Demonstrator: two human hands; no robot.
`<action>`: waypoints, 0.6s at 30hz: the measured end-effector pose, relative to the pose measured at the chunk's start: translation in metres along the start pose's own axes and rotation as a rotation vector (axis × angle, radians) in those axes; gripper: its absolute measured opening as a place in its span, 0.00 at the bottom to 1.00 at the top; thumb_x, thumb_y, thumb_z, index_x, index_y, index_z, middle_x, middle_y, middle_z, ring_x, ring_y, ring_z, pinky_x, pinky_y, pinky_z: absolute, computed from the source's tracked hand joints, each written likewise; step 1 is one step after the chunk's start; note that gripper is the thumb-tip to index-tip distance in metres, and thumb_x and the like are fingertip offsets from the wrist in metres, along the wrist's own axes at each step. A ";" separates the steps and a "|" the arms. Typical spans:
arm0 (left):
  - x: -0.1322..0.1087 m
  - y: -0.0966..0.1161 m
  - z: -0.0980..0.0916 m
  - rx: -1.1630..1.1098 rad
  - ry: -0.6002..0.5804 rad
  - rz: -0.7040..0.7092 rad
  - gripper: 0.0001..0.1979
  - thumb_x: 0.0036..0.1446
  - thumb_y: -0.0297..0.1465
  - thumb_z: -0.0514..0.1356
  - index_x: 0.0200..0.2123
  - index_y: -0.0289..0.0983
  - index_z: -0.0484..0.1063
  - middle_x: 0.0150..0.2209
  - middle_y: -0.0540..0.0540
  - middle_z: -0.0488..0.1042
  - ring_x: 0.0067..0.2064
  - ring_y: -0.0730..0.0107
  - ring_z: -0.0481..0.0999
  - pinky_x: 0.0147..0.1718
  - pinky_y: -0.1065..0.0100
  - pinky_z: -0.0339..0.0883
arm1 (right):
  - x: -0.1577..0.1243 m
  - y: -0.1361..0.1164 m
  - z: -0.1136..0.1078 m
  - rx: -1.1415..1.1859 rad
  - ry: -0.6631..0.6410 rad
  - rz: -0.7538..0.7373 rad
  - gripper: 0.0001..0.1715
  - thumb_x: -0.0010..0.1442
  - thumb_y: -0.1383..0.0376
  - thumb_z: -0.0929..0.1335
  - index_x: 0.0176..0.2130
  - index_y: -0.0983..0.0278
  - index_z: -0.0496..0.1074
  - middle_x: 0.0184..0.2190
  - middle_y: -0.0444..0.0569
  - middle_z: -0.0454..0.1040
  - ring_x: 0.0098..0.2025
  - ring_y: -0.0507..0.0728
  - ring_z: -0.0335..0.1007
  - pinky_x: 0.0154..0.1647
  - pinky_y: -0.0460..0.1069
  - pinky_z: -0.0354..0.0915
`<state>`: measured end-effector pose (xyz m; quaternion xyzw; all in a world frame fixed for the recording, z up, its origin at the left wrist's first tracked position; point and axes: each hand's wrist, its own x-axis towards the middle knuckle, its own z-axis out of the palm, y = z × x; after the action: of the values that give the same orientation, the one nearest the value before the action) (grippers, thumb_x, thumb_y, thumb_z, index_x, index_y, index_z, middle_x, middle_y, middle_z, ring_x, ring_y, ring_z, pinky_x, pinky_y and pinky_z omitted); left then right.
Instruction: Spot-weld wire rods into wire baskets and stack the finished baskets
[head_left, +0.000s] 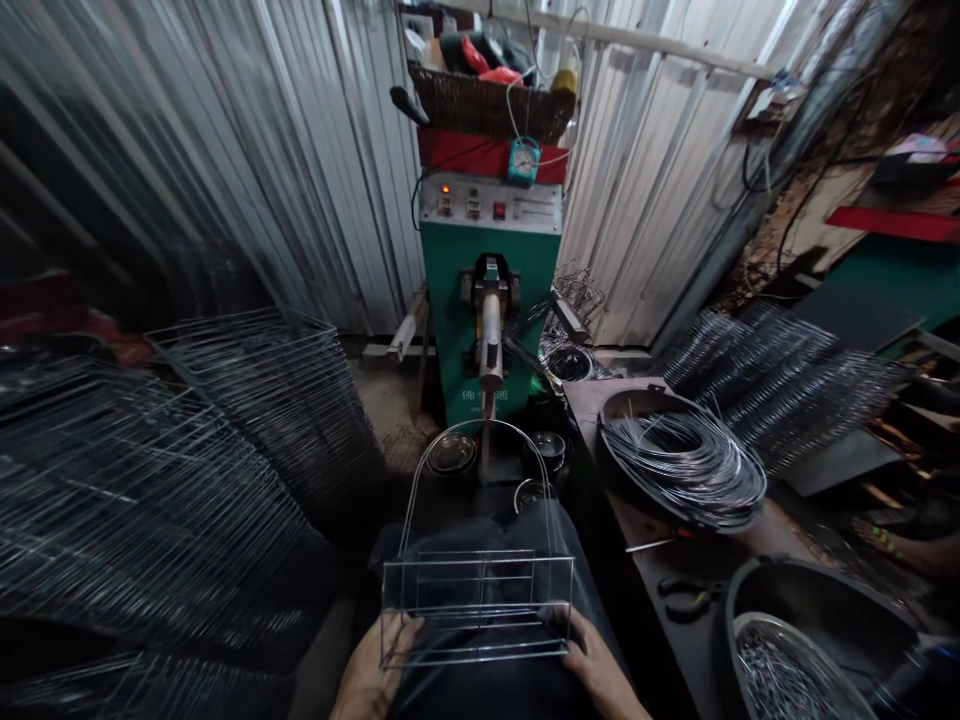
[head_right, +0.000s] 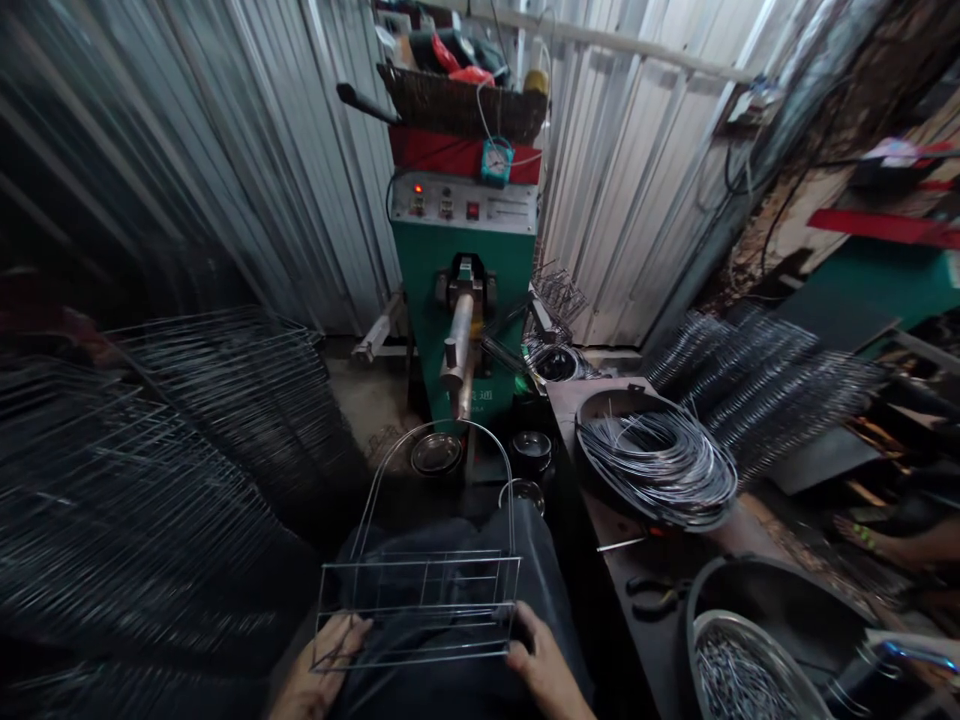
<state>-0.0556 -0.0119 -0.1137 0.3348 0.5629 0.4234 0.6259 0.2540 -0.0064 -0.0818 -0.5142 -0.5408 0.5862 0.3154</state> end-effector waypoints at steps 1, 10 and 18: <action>-0.002 -0.002 0.000 -0.011 0.006 -0.001 0.08 0.42 0.40 0.62 0.28 0.46 0.72 0.36 0.46 0.74 0.53 0.57 0.66 0.53 0.62 0.60 | 0.001 -0.003 -0.001 0.000 -0.008 -0.005 0.46 0.40 0.34 0.65 0.47 0.62 0.71 0.47 0.57 0.69 0.53 0.70 0.59 0.56 0.61 0.51; -0.008 -0.014 -0.005 -0.205 -0.001 -0.090 0.12 0.40 0.39 0.61 0.32 0.48 0.72 0.42 0.47 0.74 0.54 0.56 0.66 0.49 0.60 0.65 | 0.008 -0.014 -0.003 0.022 -0.052 -0.147 0.37 0.44 0.35 0.63 0.36 0.63 0.70 0.34 0.49 0.70 0.40 0.61 0.64 0.43 0.53 0.59; -0.003 -0.038 -0.020 -0.299 -0.048 -0.124 0.25 0.27 0.34 0.67 0.36 0.49 0.71 0.47 0.47 0.73 0.57 0.51 0.63 0.51 0.56 0.61 | 0.009 -0.014 -0.001 -0.021 -0.046 -0.118 0.34 0.44 0.37 0.63 0.35 0.62 0.70 0.34 0.48 0.69 0.40 0.61 0.63 0.44 0.52 0.59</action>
<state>-0.0694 -0.0316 -0.1494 0.2124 0.4981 0.4551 0.7069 0.2499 0.0050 -0.0707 -0.4711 -0.5835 0.5724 0.3316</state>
